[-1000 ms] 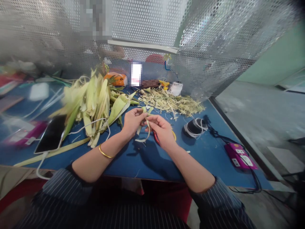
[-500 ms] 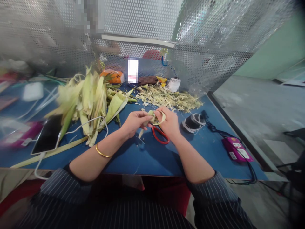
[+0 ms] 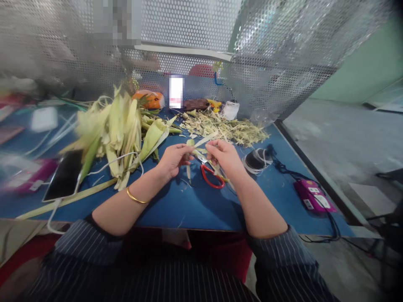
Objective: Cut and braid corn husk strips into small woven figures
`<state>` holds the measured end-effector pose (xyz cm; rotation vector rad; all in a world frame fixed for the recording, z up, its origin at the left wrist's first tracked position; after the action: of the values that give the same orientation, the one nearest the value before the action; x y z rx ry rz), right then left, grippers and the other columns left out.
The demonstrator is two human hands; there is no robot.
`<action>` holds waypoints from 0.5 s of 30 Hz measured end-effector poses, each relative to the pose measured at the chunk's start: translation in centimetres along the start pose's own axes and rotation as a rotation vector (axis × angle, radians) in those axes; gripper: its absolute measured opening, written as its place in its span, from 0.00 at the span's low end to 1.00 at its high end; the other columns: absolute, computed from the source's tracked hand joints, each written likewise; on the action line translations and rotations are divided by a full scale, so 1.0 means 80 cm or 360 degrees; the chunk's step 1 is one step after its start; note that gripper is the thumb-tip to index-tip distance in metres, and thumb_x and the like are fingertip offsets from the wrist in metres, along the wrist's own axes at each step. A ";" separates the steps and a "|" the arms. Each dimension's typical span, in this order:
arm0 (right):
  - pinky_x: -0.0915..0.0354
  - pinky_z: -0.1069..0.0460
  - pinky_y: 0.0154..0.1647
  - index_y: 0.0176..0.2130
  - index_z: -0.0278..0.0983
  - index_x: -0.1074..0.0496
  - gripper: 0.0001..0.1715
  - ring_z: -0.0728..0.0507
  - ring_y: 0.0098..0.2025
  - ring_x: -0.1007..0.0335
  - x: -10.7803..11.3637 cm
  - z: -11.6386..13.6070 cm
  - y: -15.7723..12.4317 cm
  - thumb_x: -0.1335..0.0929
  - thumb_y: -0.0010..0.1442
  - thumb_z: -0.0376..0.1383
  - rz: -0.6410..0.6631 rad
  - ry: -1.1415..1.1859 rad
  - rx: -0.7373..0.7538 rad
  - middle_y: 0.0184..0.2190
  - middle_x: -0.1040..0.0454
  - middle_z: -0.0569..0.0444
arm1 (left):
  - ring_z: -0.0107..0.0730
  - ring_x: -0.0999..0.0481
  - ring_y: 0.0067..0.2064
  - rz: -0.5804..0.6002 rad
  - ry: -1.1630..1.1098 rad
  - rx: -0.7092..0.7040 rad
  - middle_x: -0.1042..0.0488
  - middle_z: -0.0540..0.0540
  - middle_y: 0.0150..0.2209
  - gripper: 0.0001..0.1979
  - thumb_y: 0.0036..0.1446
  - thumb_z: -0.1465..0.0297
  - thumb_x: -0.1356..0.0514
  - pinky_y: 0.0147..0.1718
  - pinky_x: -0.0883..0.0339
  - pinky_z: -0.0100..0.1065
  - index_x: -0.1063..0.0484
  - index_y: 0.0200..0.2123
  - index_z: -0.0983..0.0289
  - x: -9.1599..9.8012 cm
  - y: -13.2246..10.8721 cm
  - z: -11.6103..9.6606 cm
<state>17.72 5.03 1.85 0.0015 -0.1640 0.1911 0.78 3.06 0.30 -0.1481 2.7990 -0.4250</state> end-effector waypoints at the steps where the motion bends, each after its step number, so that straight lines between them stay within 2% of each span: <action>1: 0.41 0.53 0.22 0.35 0.38 0.28 0.10 0.52 0.18 0.39 0.001 0.004 -0.002 0.29 0.55 0.41 0.0037 0.0113 0.0012 0.21 0.26 0.59 | 0.22 0.28 0.22 -0.0036 -0.0053 0.0062 0.26 0.50 0.23 0.05 0.50 0.74 0.33 0.19 0.37 0.25 0.27 0.27 0.67 0.001 0.002 -0.001; 5: 0.34 0.52 0.25 0.40 0.38 0.23 0.13 0.50 0.23 0.30 0.003 0.013 -0.009 0.30 0.54 0.38 0.0261 0.0504 0.0007 0.30 0.21 0.55 | 0.21 0.28 0.21 -0.0023 -0.0078 0.0079 0.27 0.50 0.23 0.05 0.51 0.75 0.34 0.18 0.38 0.25 0.28 0.28 0.67 0.002 0.002 -0.005; 9: 0.28 0.50 0.36 0.41 0.39 0.21 0.15 0.47 0.32 0.23 0.002 0.015 -0.012 0.29 0.52 0.36 0.0401 0.0651 0.0057 0.38 0.19 0.52 | 0.21 0.29 0.21 0.0058 0.0021 -0.0020 0.29 0.49 0.22 0.05 0.51 0.73 0.33 0.18 0.37 0.25 0.27 0.29 0.68 0.000 -0.003 -0.008; 12: 0.28 0.49 0.36 0.40 0.40 0.21 0.13 0.47 0.31 0.24 0.000 0.016 -0.013 0.26 0.51 0.36 0.0294 0.0486 0.0189 0.33 0.19 0.55 | 0.21 0.29 0.22 0.0120 0.0108 -0.0108 0.29 0.49 0.23 0.07 0.50 0.72 0.32 0.18 0.37 0.25 0.26 0.29 0.69 -0.001 -0.006 -0.008; 15: 0.32 0.50 0.31 0.32 0.41 0.21 0.04 0.47 0.28 0.29 0.000 0.019 -0.014 0.26 0.52 0.37 0.0031 0.0202 0.0471 0.25 0.24 0.57 | 0.21 0.29 0.22 0.0150 0.0156 -0.0151 0.28 0.50 0.24 0.08 0.49 0.70 0.32 0.18 0.37 0.25 0.26 0.28 0.68 -0.001 -0.006 -0.005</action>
<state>17.72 3.92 3.33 0.2819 -0.0080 0.2331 0.75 2.76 0.83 -0.0162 2.9096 -0.2846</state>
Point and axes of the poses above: each hand's wrist, its own y-axis towards the middle knuckle, its own x-axis out of the back of the hand, z = x × y, the point moved 2 cm from there along y, towards the middle knuckle
